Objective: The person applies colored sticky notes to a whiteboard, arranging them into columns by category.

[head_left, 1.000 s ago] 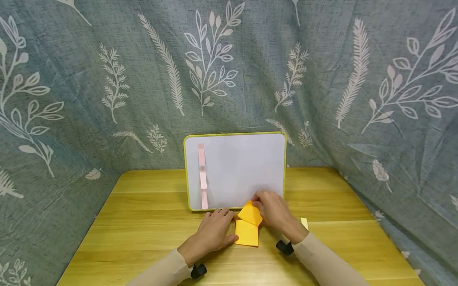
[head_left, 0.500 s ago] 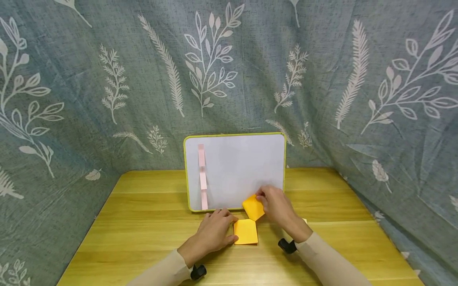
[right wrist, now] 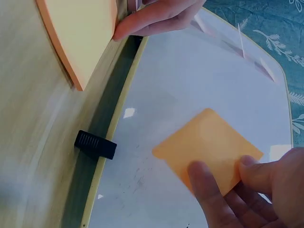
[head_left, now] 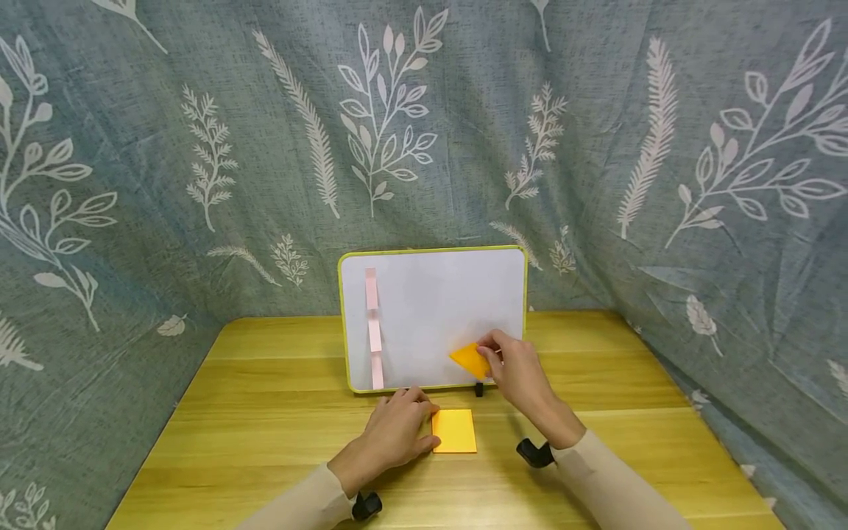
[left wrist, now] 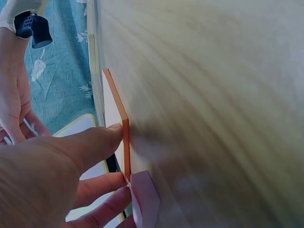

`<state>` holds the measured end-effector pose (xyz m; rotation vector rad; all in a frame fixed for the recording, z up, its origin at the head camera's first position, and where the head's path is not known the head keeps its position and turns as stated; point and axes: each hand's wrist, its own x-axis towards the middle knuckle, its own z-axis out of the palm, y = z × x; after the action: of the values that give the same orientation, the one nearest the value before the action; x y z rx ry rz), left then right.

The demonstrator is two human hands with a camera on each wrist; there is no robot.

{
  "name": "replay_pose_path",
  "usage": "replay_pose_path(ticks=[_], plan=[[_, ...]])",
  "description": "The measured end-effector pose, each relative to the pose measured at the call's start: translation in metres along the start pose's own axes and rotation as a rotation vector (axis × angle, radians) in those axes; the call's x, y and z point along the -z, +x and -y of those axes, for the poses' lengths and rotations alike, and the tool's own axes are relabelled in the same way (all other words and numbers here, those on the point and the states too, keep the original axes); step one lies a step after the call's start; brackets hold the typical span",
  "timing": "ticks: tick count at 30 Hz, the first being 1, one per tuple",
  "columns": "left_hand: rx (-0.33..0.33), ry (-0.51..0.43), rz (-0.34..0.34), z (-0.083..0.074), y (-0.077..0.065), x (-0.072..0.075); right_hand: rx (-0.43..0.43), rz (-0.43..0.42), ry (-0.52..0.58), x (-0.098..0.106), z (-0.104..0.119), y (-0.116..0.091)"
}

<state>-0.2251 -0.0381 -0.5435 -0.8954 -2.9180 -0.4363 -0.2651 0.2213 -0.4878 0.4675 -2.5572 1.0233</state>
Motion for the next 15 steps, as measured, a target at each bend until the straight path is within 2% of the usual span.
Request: replay_pose_path(ticks=[9,15], plan=[[0.023,-0.037,0.007,-0.001,-0.001,0.0,0.1,-0.083,0.097,0.0,0.009,-0.001],[0.025,-0.061,-0.055,-0.003,0.001,0.001,0.209,-0.19,0.103,-0.001,0.017,0.003]])
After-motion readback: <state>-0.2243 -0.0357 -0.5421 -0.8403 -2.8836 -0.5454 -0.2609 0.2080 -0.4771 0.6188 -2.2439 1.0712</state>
